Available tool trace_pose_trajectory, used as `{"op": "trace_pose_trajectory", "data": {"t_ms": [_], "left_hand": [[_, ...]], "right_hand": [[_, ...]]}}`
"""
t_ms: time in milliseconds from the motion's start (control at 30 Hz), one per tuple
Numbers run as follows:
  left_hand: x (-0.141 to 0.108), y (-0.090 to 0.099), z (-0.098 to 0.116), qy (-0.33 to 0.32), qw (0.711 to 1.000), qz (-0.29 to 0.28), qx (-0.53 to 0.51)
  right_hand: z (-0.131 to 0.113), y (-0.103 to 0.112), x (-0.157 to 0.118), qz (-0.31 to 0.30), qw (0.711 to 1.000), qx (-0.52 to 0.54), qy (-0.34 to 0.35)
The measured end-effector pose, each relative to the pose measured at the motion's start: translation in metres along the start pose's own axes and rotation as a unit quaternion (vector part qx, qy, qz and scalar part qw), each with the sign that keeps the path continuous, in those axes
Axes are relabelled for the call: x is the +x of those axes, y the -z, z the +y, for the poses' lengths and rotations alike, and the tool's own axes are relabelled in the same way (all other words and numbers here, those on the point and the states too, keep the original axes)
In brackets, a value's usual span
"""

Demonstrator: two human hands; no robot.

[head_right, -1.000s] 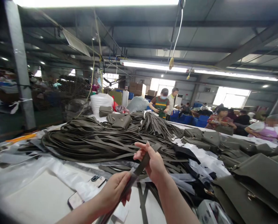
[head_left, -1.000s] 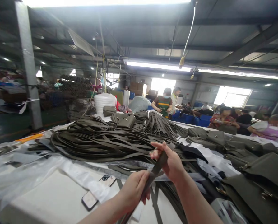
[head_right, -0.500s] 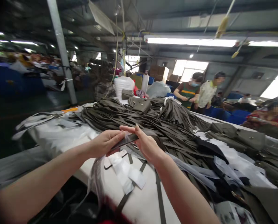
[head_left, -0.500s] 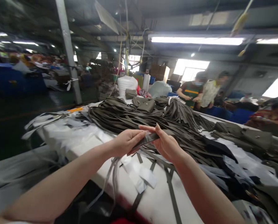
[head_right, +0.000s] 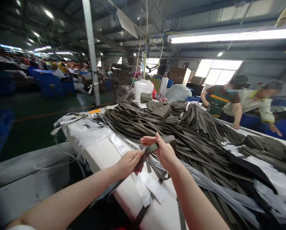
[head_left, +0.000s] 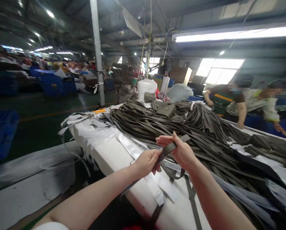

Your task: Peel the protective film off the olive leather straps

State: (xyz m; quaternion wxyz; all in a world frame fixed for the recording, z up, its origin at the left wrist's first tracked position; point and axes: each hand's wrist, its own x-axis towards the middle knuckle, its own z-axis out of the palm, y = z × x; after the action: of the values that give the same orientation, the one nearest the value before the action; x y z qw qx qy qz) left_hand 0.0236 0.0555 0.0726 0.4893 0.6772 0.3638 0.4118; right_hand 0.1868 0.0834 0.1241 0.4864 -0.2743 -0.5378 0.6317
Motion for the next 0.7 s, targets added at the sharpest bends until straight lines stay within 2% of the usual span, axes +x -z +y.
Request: {"op": "trace_pose_trajectory", "data": {"t_ms": [100,167,233,300,433,500,633,700], "left_hand": [[0.007,-0.014,-0.004,-0.036,0.999,-0.013,-0.003],[0.010,-0.017,-0.003,-0.043,0.998,-0.023,0.025],[0.011,-0.019,0.001,-0.038,0.997,-0.034,0.061],[0.013,-0.021,0.007,-0.031,0.996,-0.047,0.067],[0.019,-0.029,0.014,-0.030,0.998,-0.053,-0.001],[0.021,-0.033,0.016,-0.037,0.998,-0.053,-0.021],[0.022,-0.031,0.023,-0.051,0.996,-0.065,0.037],[0.021,-0.027,0.031,-0.057,0.993,-0.080,0.071]], "right_hand": [[0.001,0.003,-0.015,0.034,0.998,-0.051,-0.016],[-0.006,0.012,-0.022,0.091,0.995,-0.030,0.023],[-0.017,0.023,-0.026,0.124,0.989,0.009,0.078],[-0.025,0.030,-0.029,0.120,0.988,-0.002,0.098],[-0.025,0.028,-0.033,0.074,0.992,-0.092,0.050],[-0.022,0.026,-0.035,0.073,0.990,-0.110,0.048],[-0.027,0.025,-0.041,0.123,0.981,-0.125,0.087],[-0.029,0.020,-0.042,0.103,0.982,-0.134,0.089]]}}
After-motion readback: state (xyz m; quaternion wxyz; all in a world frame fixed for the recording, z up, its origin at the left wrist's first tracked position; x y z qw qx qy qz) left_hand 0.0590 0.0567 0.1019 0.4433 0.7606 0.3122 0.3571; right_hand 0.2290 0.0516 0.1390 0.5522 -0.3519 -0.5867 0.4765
